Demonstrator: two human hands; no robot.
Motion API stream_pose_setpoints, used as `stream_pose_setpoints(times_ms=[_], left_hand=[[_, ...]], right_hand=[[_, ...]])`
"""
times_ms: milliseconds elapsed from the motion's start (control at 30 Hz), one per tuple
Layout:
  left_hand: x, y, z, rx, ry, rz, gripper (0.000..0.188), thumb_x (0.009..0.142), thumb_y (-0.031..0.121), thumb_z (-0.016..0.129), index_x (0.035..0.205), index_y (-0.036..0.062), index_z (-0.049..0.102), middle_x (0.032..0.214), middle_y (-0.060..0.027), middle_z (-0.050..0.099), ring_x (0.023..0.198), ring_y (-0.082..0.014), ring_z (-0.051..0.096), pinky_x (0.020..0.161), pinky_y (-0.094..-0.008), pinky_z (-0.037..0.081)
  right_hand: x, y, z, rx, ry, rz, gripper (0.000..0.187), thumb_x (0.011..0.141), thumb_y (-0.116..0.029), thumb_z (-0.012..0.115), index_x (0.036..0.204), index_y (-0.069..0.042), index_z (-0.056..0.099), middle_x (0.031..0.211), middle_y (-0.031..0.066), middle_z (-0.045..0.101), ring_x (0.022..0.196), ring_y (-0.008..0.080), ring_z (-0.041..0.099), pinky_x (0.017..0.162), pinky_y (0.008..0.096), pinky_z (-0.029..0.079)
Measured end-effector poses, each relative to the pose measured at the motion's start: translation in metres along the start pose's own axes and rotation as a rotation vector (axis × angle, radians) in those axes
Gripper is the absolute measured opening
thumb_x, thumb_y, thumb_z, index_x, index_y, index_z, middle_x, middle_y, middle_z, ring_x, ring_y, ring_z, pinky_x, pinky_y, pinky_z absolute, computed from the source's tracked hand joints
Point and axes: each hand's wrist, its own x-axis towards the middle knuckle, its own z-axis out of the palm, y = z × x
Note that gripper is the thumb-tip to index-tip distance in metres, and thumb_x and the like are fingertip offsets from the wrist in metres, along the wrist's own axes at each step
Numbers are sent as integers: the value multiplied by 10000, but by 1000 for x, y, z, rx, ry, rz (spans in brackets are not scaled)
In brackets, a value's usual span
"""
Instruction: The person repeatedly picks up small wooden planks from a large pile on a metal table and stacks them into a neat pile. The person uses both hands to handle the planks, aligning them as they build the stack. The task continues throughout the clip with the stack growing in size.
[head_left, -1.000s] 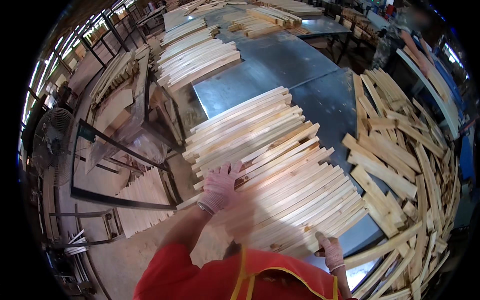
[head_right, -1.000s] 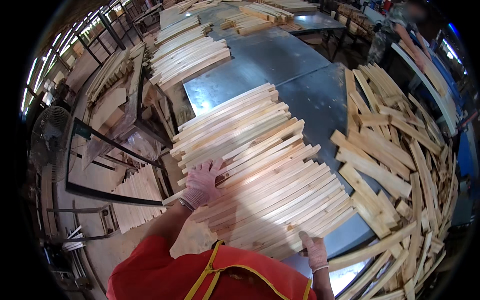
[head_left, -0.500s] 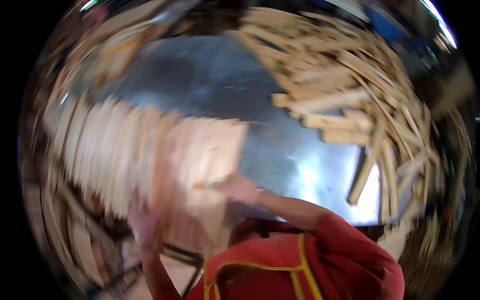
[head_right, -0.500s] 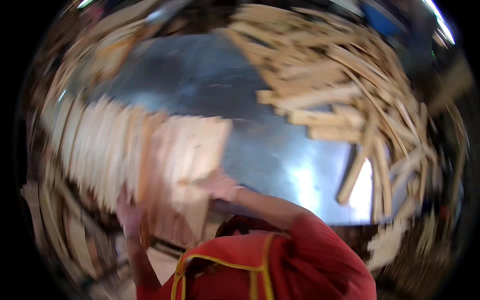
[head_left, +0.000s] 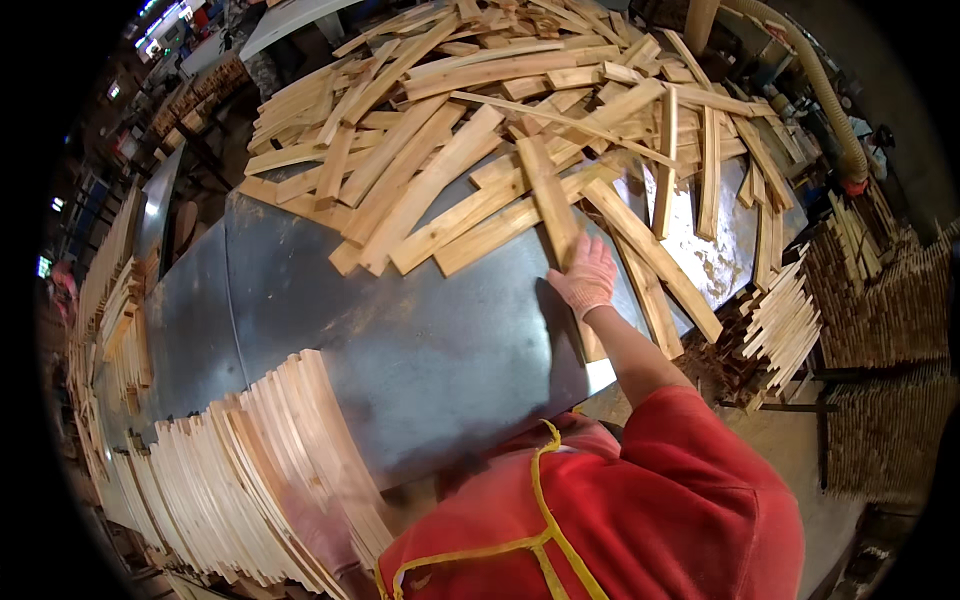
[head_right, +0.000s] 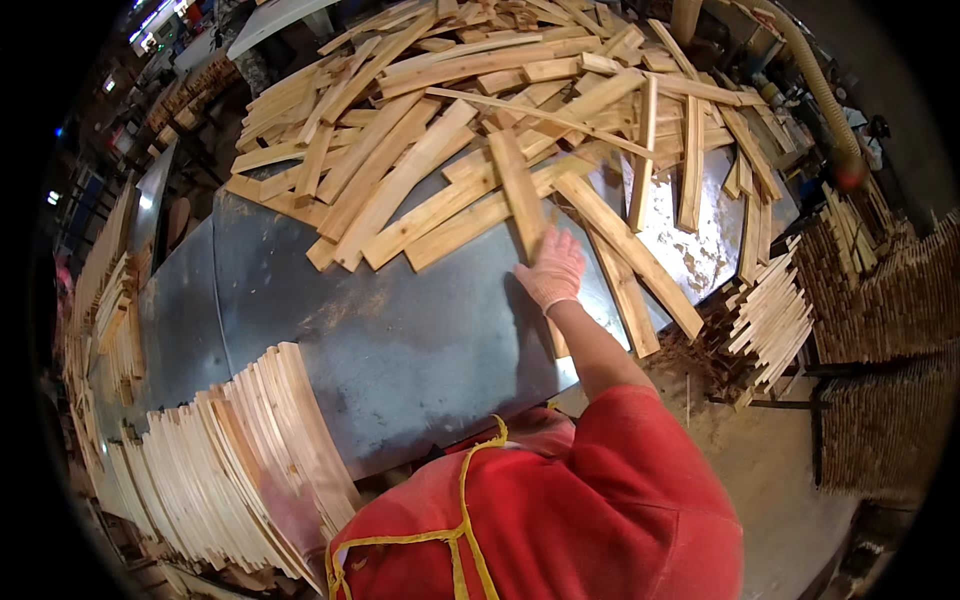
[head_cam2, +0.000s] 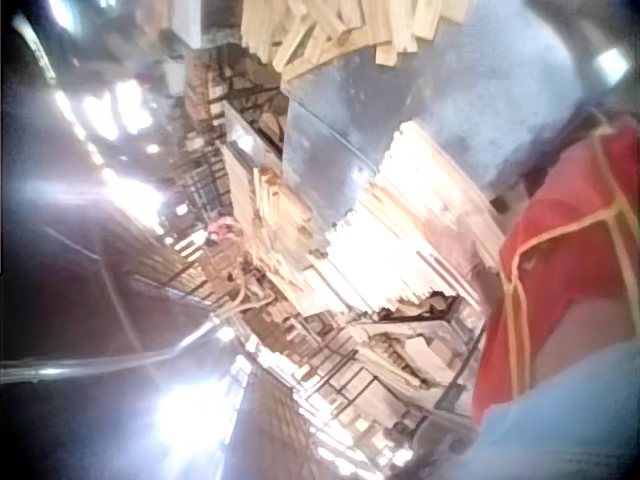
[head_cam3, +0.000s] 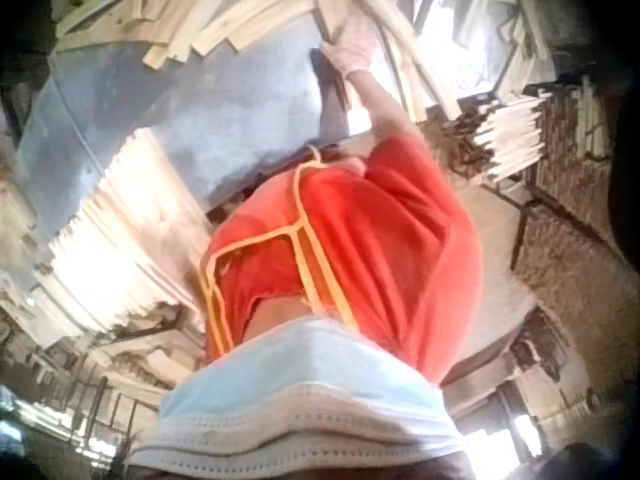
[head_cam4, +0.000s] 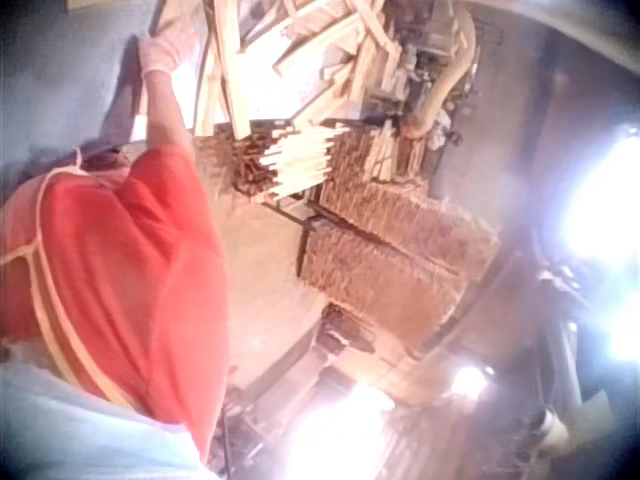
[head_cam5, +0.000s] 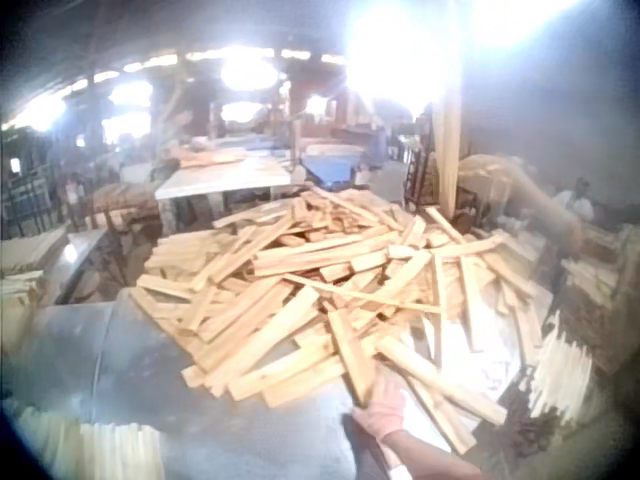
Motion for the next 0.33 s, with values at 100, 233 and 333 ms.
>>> stream_pose_setpoints(times_ms=[100,233,333], left_hand=[[-1,132,31,61,-228,206,927,869,408,788,1616,28,393,1647,-242,405,1524,-421,381,1267,-490,321],[-19,261,107,-51,-471,256,1084,800,560,814,1637,59,342,1652,-247,384,1518,-429,383,1237,-494,352],[-13,344,114,170,-618,242,1172,785,630,804,1677,104,254,1672,-224,361,1522,-412,390,1225,-475,369]], right_hand=[[-36,-10,-12,249,-346,76,558,783,-133,756,1250,-41,465,1237,250,589,1147,466,609,990,542,528],[-82,0,-34,548,-372,-418,678,823,-319,775,1384,-34,521,1337,272,582,1228,461,597,1053,514,518],[-43,45,-54,548,-485,-296,666,864,-345,774,1406,-10,579,1377,259,610,1297,420,595,1059,516,520]])
